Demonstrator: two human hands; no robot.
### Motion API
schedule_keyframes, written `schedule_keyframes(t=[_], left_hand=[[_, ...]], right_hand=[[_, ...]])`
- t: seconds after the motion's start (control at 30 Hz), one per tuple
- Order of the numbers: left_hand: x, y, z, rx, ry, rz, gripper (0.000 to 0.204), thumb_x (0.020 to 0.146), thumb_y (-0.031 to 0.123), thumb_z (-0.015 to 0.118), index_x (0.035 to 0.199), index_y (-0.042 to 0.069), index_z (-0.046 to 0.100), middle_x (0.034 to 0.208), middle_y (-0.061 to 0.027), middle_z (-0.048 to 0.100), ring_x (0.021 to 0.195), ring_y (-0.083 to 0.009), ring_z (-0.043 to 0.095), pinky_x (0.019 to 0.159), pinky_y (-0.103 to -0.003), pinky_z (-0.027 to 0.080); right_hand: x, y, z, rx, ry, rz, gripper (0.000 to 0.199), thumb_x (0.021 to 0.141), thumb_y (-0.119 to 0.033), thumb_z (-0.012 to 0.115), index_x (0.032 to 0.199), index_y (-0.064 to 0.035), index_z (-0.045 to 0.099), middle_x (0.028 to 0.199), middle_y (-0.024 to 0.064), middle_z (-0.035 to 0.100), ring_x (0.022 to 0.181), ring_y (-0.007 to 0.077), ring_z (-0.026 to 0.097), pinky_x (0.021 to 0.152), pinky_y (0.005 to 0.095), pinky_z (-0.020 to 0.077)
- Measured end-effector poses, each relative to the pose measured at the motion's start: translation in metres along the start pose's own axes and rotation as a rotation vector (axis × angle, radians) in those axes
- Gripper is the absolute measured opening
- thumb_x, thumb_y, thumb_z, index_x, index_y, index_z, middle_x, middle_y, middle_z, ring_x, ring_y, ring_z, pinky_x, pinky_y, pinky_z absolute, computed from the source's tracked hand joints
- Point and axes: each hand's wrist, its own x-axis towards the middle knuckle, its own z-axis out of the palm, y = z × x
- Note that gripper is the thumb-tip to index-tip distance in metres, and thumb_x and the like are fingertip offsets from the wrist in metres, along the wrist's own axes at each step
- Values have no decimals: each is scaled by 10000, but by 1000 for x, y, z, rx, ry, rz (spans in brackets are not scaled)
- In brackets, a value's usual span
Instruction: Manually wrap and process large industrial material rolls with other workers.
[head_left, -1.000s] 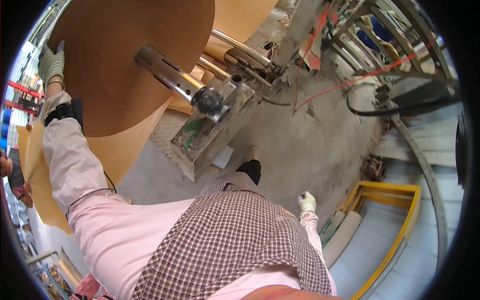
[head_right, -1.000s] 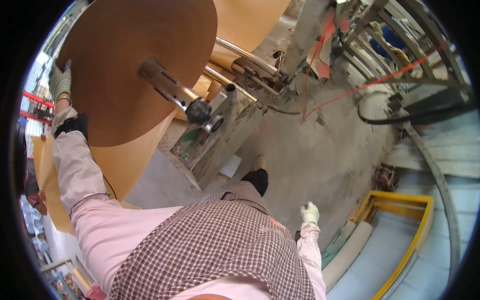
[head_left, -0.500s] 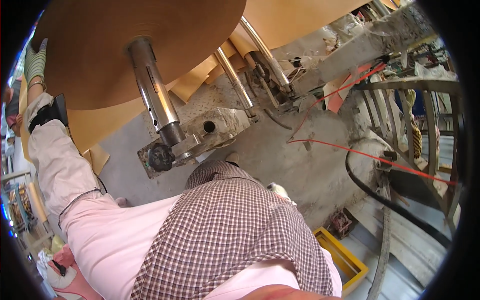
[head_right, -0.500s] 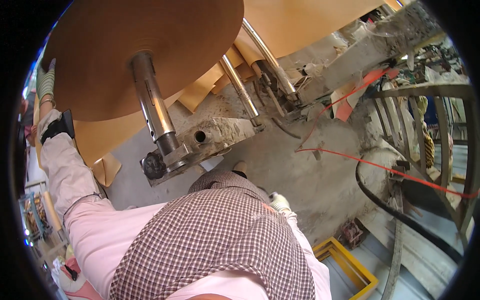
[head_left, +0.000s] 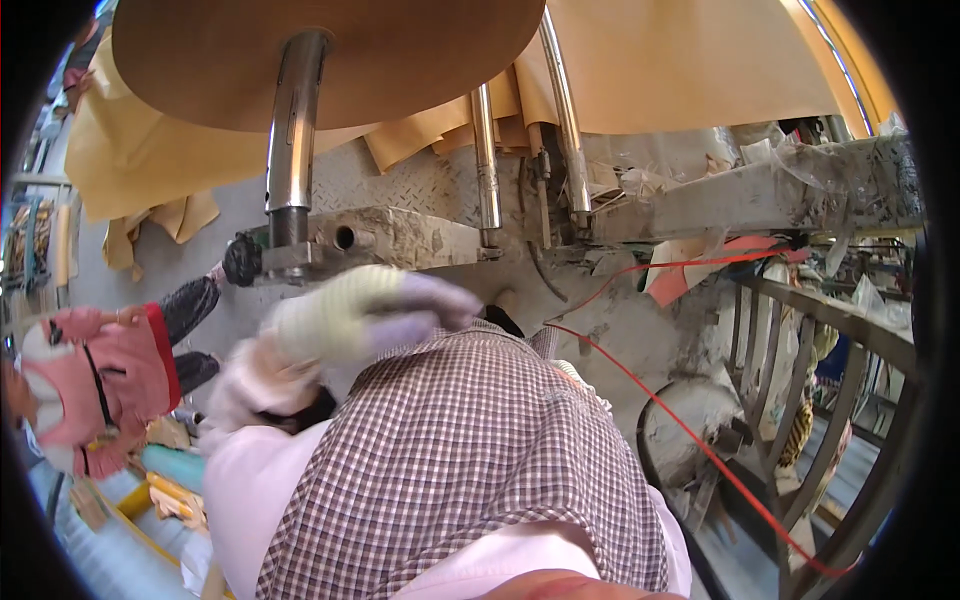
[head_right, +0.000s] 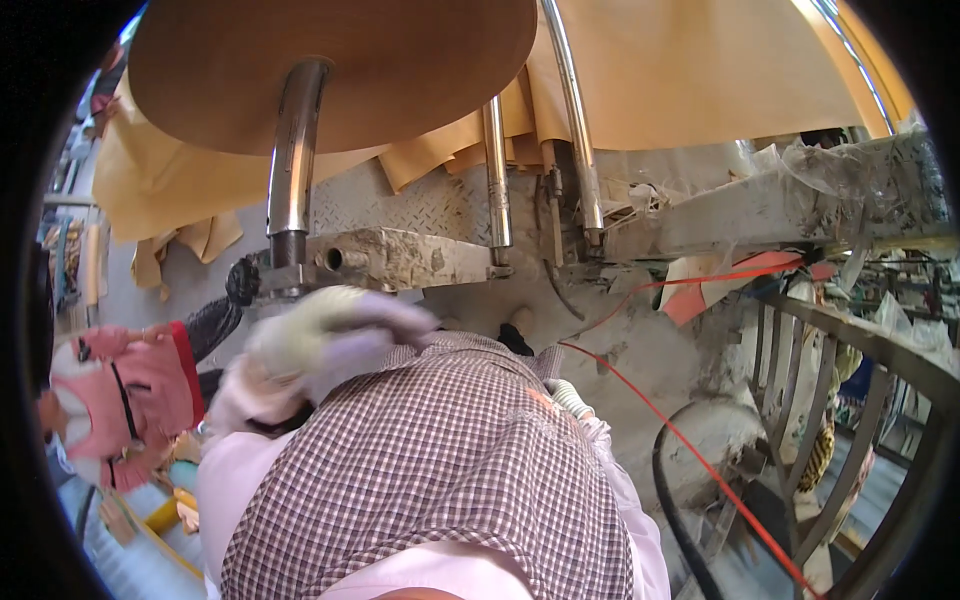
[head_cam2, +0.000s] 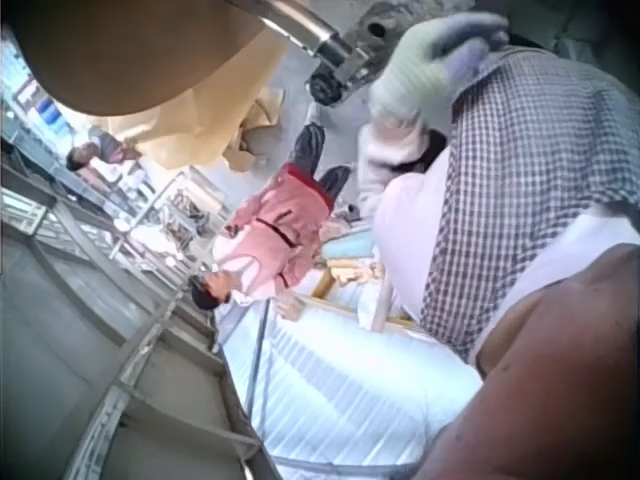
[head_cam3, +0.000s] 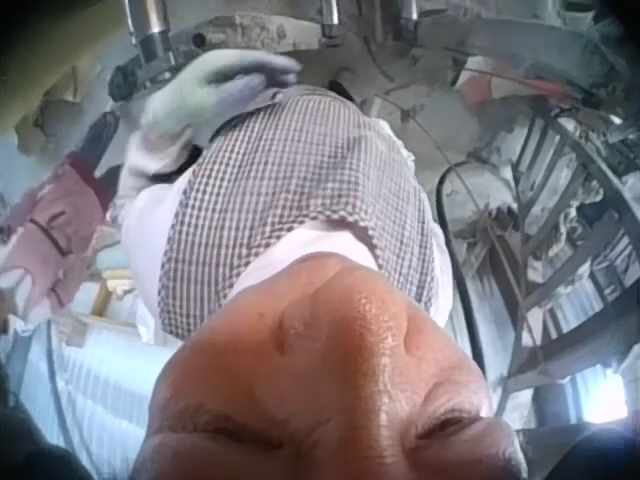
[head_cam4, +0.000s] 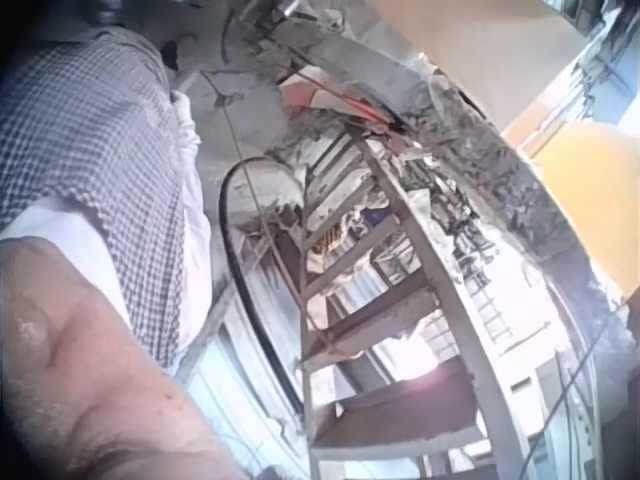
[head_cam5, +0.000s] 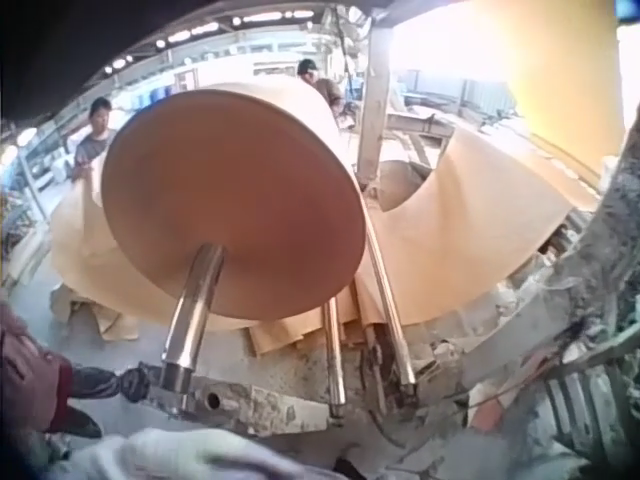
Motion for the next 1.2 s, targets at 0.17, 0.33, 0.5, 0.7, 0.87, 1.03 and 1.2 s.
schedule_keyframes(t=[0.17,0.33,0.5,0.7,0.87,1.03,1.2], left_hand=[[89,-241,61,601,218,-803,755,829,617,655,1243,-13,612,1192,-202,673,1114,-337,646,946,-425,513],[73,-365,82,669,-232,-842,510,846,467,678,1099,26,713,1124,-148,715,1046,-318,671,938,-390,504],[67,-318,100,395,-106,-736,303,916,212,669,1137,6,692,1075,-140,732,960,-249,686,886,-342,515],[63,-235,119,392,136,-708,318,906,197,658,1180,37,684,1082,-181,718,995,-301,692,878,-364,518],[75,-177,113,646,57,-820,339,918,251,642,1196,61,681,1099,-165,716,996,-302,685,884,-351,525],[98,-116,90,983,-194,-727,355,913,358,605,1092,68,704,1011,-185,709,958,-367,671,843,-440,523],[135,-63,81,958,185,-277,450,913,429,590,1122,36,654,1010,-205,696,960,-390,657,850,-466,511]], right_hand=[[-57,-73,-46,-11,41,10,266,936,-157,571,1091,16,700,1030,115,729,894,229,665,864,313,499],[-81,-97,-71,-6,47,7,285,945,-163,558,1118,23,687,1057,121,722,924,226,662,880,313,496],[-84,-93,-86,4,41,7,304,953,-168,544,1146,30,673,1083,128,715,954,222,658,895,313,494],[-89,-97,-90,-7,27,3,328,963,-174,528,1178,38,657,1115,136,706,990,218,653,914,313,491],[-89,-107,-90,16,2,-17,349,972,-179,515,1206,45,644,1141,142,698,1020,214,649,930,313,489],[-57,-97,-94,-42,-28,-107,374,978,-210,506,1216,48,635,1150,138,696,1061,222,632,968,322,467],[5,-76,-106,553,-197,154,414,982,-270,474,1234,32,604,1188,131,675,1134,236,581,1045,343,394]])
